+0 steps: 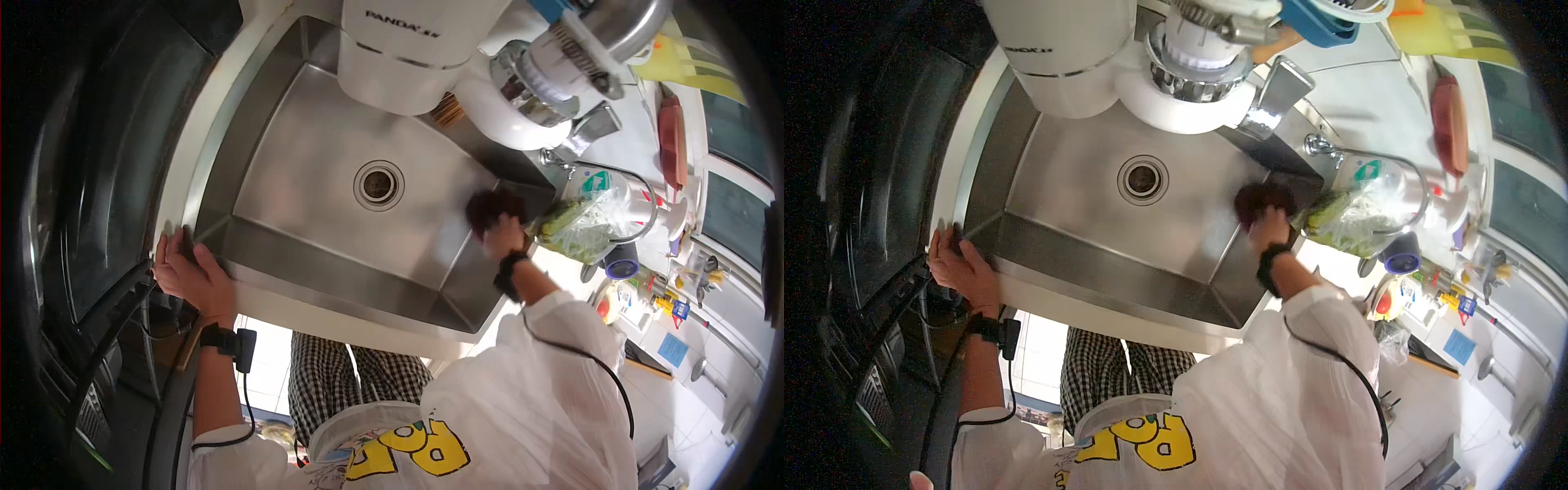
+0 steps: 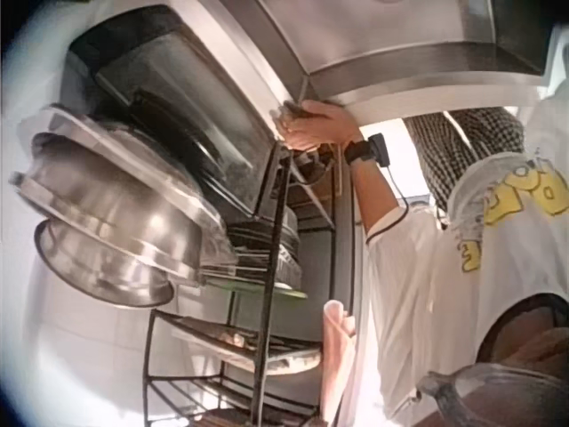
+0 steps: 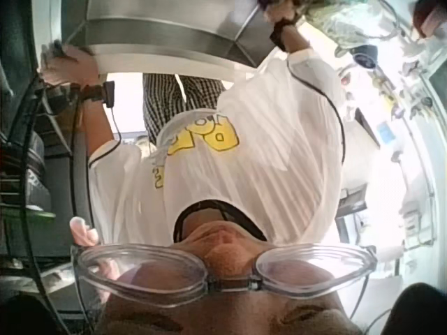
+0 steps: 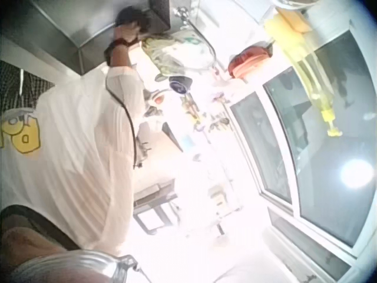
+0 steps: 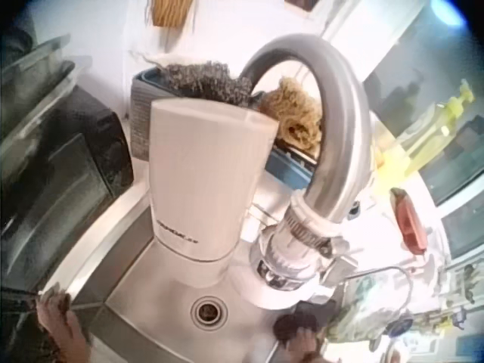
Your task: The person moves a wok from the floor to the stove, wipes the countertop and sink rim with a cloth, and places packets of food and other items into a cabinet and a bag.
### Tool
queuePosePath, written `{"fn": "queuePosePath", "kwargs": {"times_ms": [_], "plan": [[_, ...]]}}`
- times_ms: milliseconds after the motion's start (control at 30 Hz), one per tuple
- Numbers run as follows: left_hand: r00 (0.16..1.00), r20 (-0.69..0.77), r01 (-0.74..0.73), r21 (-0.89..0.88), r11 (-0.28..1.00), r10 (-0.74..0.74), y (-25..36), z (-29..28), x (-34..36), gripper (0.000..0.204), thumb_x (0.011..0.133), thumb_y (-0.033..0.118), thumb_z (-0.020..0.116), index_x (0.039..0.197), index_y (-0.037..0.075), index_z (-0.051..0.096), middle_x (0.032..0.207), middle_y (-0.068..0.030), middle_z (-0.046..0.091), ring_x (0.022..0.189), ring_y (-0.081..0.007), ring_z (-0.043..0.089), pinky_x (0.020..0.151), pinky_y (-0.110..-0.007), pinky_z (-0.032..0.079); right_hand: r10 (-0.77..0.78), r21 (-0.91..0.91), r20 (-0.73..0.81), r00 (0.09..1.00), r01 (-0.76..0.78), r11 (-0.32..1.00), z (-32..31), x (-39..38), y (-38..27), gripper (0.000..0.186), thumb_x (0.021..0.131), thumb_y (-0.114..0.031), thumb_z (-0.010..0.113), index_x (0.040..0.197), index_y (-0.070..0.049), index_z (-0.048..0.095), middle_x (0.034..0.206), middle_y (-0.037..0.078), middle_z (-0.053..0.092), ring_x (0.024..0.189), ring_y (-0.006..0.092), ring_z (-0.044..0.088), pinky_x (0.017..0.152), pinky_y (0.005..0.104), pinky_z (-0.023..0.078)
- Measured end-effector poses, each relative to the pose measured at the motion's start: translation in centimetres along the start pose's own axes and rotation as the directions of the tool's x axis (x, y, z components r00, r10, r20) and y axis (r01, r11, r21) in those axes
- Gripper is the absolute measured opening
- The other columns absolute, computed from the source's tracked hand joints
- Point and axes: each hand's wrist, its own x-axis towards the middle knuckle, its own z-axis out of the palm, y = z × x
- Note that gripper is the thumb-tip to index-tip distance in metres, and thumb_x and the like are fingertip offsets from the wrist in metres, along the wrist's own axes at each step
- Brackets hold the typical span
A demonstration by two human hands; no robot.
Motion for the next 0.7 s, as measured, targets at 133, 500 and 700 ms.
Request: {"fn": "queuePosePath", "kwargs": {"times_ms": [133, 500, 700], "plan": [[0.999, 0.006, 0.050, 0.004, 0.999, -0.050, -0.5, -0.3, -0.5, 0.047, 0.098, 0.043, 0.040, 0.121, 0.005, 0.054, 0.129, -0.0124, 0.048, 0.119, -0.0304, 0.041, 0.097, -0.047, 0.027, -0.484, -0.046, 0.313, 0.817, 0.522, 0.852, 0.0, -11.1, -7.2, 0.031, 0.086, -0.029, 0.051, 0.103, -0.013, 0.071, 0.116, 0.007, 0.063, 0.119, 0.0279, 0.046, 0.097, 0.0423, 0.036], [0.995, 0.062, 0.079, 0.007, 0.997, -0.079, -0.1, -0.1, -0.5, 0.046, 0.098, 0.044, 0.040, 0.122, 0.008, 0.053, 0.135, -0.0097, 0.044, 0.128, -0.0290, 0.034, 0.106, -0.051, 0.017, -0.228, -0.131, -0.192, 0.954, 0.206, 0.970, -2.2, -2.8, 2.1, 0.029, 0.085, -0.021, 0.048, 0.101, -0.008, 0.068, 0.115, 0.010, 0.063, 0.113, 0.0273, 0.052, 0.096, 0.0423, 0.037], [0.995, 0.036, 0.093, -0.001, 0.996, -0.093, -1.1, 0.3, -0.7, 0.043, 0.099, 0.043, 0.040, 0.119, 0.009, 0.054, 0.130, -0.0089, 0.047, 0.123, -0.0288, 0.039, 0.102, -0.048, 0.024, -0.431, 0.076, -0.110, 0.896, 0.439, 0.895, -0.7, -14.6, -3.3, 0.027, 0.081, -0.017, 0.051, 0.097, -0.005, 0.070, 0.110, 0.015, 0.064, 0.108, 0.0290, 0.056, 0.098, 0.0417, 0.038]]}}
